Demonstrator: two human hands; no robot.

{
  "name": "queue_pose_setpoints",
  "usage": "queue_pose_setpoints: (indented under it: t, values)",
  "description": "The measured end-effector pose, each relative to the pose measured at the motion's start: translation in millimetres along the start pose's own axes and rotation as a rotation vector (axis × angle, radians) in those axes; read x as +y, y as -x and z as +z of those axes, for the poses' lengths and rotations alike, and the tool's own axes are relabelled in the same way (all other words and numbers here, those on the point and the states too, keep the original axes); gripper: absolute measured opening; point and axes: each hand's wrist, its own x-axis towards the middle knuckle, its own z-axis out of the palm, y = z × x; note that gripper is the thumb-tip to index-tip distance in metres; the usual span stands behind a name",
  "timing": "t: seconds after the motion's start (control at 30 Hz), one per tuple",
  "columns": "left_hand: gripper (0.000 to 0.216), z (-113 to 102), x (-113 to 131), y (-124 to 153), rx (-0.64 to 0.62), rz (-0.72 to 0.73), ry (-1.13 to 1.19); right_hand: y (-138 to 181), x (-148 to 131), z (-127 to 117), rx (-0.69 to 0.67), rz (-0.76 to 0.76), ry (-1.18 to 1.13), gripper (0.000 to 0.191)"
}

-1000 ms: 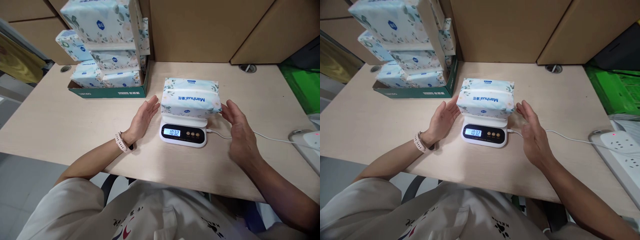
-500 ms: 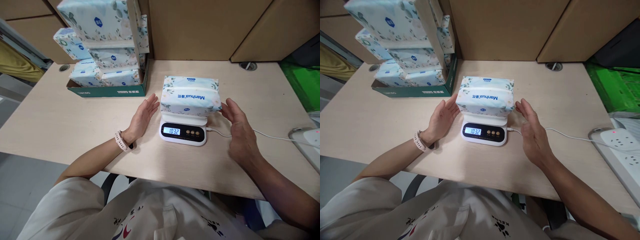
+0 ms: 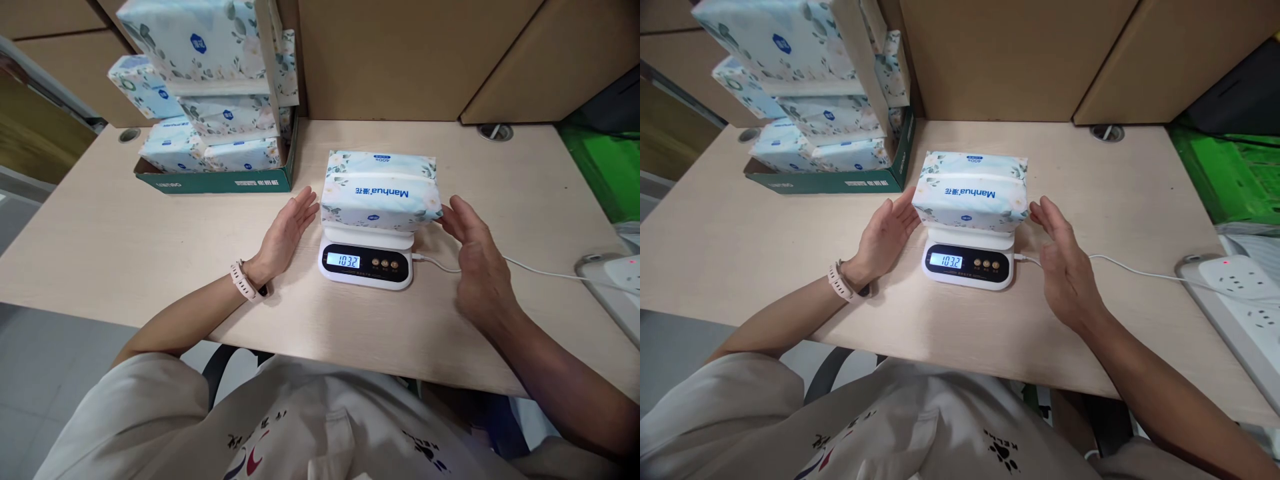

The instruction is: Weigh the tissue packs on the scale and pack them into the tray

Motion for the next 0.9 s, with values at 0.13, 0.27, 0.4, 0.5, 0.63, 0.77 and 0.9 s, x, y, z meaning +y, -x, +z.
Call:
queue_pose_setpoints:
  t: [0.13, 0.27, 0.4, 0.5, 0.63, 0.77, 0.9]
  values:
    - [0.069, 0.5, 0.5, 0.4, -0.008, -0.003, -0.010, 0.0, -1.8, -0.7, -0.011, 0.011, 0.003, 0.065]
    - [0.070, 1.2, 0.3, 0.3, -0.013, 0.000, -0.013, 0.1, -3.9, -0.7, -0.016, 0.027, -0.017, 0.065]
    - [0.075, 1.5, 0.1, 0.5, -0.016, 0.001, -0.017, 0.4, -5.4, -0.5, -0.020, 0.041, -0.021, 0.066]
    - [0.074, 1.4, 0.4, 1.1, -0.023, -0.004, -0.032, 0.6, -5.8, -0.3, -0.027, 0.045, -0.007, 0.066]
    - [0.075, 0.9, 0.3, 1.4, -0.028, -0.001, -0.027, 0.7, -3.5, -0.1, -0.025, 0.033, 0.000, 0.064]
    - [0.076, 1.1, 0.0, 1.0, -0.026, 0.001, -0.026, 0.9, -1.2, 0.3, -0.025, 0.009, -0.001, 0.064]
    - [0.076, 2.2, 0.5, 1.2, -0.016, -0.009, -0.028, 1.0, -3.3, 0.4, -0.025, 0.035, -0.008, 0.065]
